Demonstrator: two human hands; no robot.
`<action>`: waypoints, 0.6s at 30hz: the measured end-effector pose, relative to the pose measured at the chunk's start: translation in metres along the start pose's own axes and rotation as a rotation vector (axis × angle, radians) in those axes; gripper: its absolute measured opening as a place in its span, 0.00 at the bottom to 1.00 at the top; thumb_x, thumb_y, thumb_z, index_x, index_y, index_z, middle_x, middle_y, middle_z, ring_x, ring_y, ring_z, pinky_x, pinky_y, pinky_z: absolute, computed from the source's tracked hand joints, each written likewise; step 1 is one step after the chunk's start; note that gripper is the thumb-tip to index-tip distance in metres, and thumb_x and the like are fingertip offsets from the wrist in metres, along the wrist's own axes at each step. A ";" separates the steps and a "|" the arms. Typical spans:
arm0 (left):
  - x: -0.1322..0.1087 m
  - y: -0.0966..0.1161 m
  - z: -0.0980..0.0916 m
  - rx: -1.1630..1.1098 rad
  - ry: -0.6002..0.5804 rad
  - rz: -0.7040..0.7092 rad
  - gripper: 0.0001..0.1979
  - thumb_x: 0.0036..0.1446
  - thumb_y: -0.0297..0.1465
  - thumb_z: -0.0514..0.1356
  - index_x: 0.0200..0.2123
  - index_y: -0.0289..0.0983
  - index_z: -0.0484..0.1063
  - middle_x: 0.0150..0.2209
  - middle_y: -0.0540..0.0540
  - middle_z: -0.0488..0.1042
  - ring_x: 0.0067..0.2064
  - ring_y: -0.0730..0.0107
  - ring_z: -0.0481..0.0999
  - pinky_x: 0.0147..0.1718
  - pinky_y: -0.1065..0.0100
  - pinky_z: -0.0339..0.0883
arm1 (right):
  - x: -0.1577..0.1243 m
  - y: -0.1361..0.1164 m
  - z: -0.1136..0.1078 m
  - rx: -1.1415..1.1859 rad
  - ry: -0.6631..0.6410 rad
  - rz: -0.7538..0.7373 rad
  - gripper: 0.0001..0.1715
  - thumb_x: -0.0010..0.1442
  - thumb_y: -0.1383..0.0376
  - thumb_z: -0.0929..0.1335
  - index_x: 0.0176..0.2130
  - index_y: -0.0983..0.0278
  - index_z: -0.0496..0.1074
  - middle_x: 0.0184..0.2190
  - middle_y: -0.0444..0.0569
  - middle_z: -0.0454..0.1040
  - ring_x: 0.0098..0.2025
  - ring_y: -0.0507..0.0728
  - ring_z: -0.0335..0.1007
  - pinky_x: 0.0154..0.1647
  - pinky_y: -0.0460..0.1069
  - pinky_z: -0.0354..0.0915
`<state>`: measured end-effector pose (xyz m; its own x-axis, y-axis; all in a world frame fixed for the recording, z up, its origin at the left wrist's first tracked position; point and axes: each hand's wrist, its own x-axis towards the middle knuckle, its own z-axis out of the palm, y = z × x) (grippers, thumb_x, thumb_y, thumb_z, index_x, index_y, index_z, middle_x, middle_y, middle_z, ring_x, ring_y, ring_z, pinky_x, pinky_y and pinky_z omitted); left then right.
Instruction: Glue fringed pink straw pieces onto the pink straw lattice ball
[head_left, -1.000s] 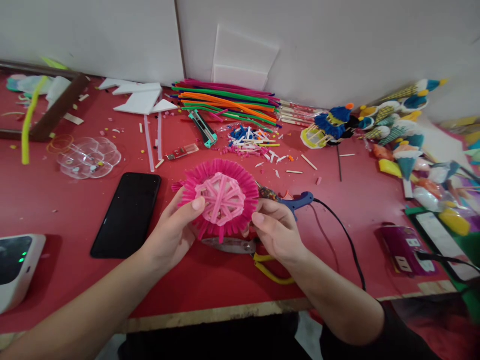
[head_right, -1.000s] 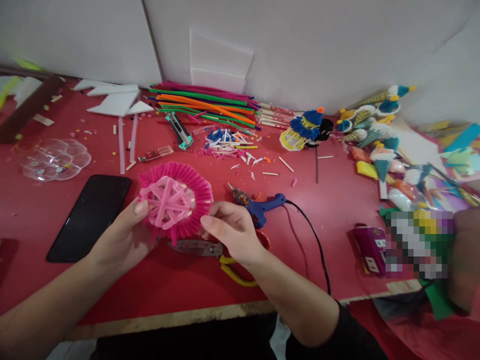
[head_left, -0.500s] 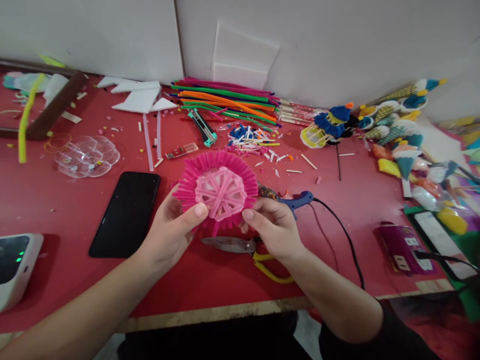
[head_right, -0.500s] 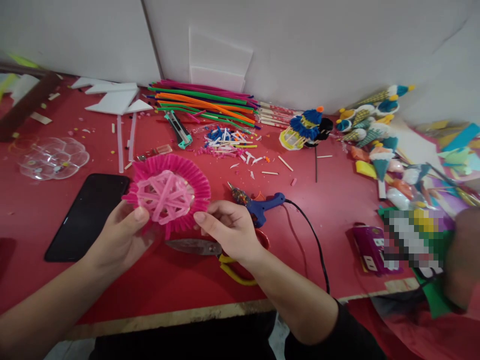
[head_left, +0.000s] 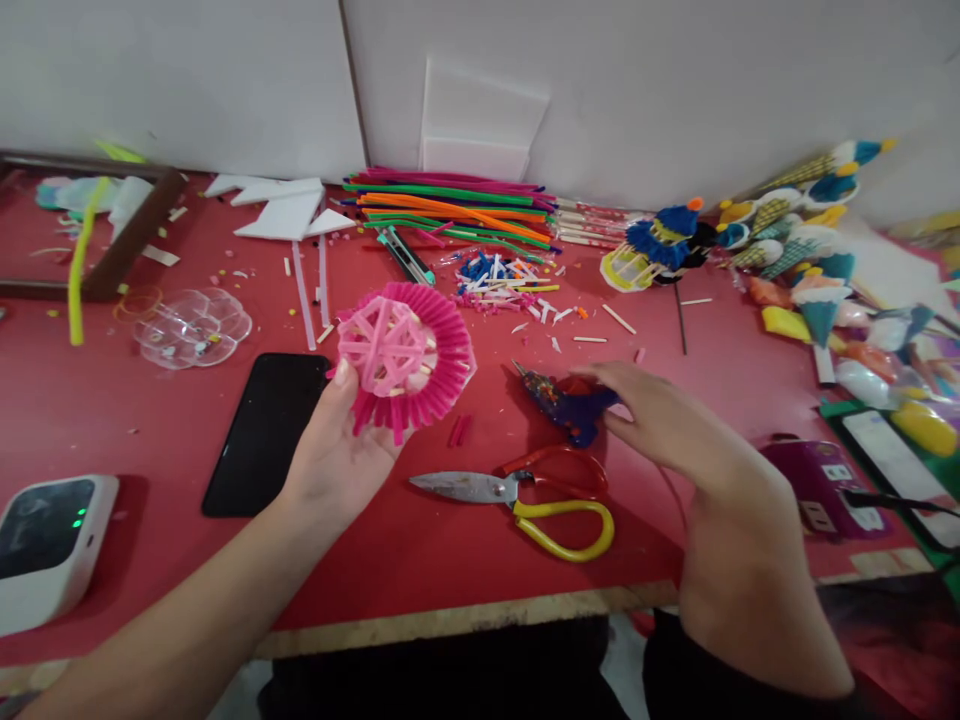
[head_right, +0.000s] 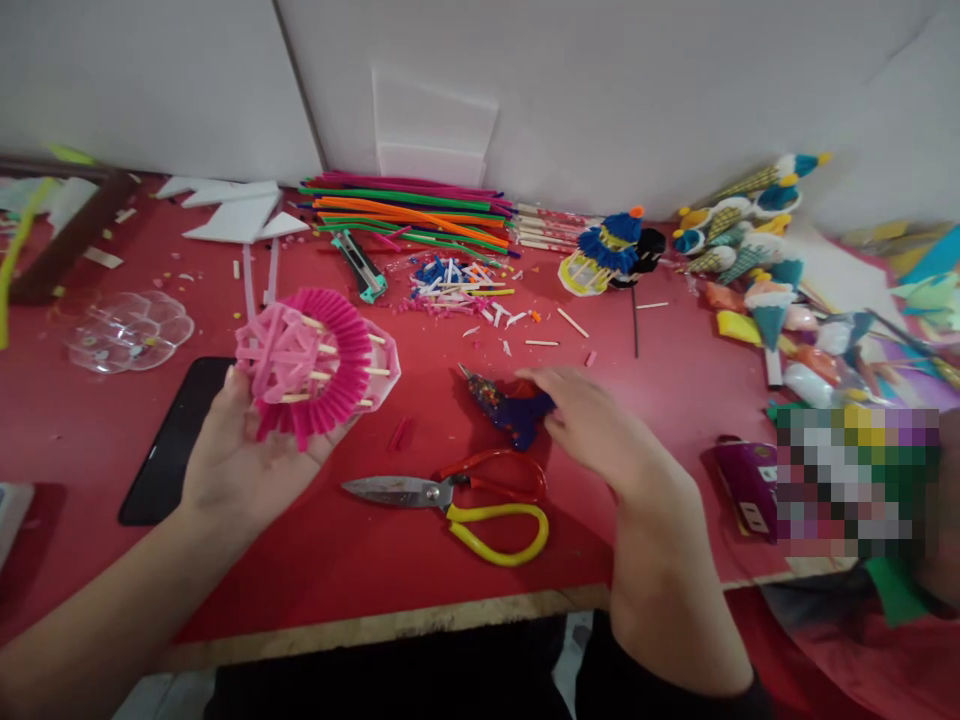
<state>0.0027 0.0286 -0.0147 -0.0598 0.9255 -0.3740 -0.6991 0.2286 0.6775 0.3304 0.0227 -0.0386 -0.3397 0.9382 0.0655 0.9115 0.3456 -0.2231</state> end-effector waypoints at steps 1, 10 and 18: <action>0.000 0.000 0.000 -0.004 0.001 -0.002 0.14 0.57 0.41 0.69 0.46 0.46 0.78 0.42 0.51 0.83 0.53 0.60 0.81 0.51 0.62 0.77 | 0.003 -0.001 0.002 0.012 0.004 -0.014 0.31 0.51 0.73 0.63 0.53 0.61 0.75 0.46 0.54 0.81 0.49 0.64 0.78 0.51 0.59 0.73; -0.006 0.000 0.000 0.081 0.087 0.013 0.19 0.38 0.37 0.79 0.33 0.41 0.79 0.34 0.54 0.82 0.38 0.72 0.81 0.35 0.74 0.75 | 0.011 -0.055 0.000 0.315 0.672 -0.107 0.14 0.53 0.69 0.71 0.42 0.57 0.74 0.31 0.47 0.78 0.29 0.59 0.75 0.30 0.52 0.70; -0.010 0.001 0.003 0.072 0.130 -0.059 0.26 0.25 0.39 0.82 0.30 0.40 0.79 0.30 0.56 0.82 0.30 0.75 0.80 0.26 0.78 0.75 | 0.015 -0.085 0.010 0.565 0.488 -0.281 0.18 0.52 0.70 0.69 0.45 0.58 0.73 0.35 0.48 0.81 0.32 0.58 0.78 0.32 0.52 0.73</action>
<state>0.0048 0.0207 -0.0080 -0.1149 0.8639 -0.4903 -0.6512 0.3073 0.6939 0.2454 0.0067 -0.0283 -0.2801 0.7638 0.5815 0.5067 0.6321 -0.5863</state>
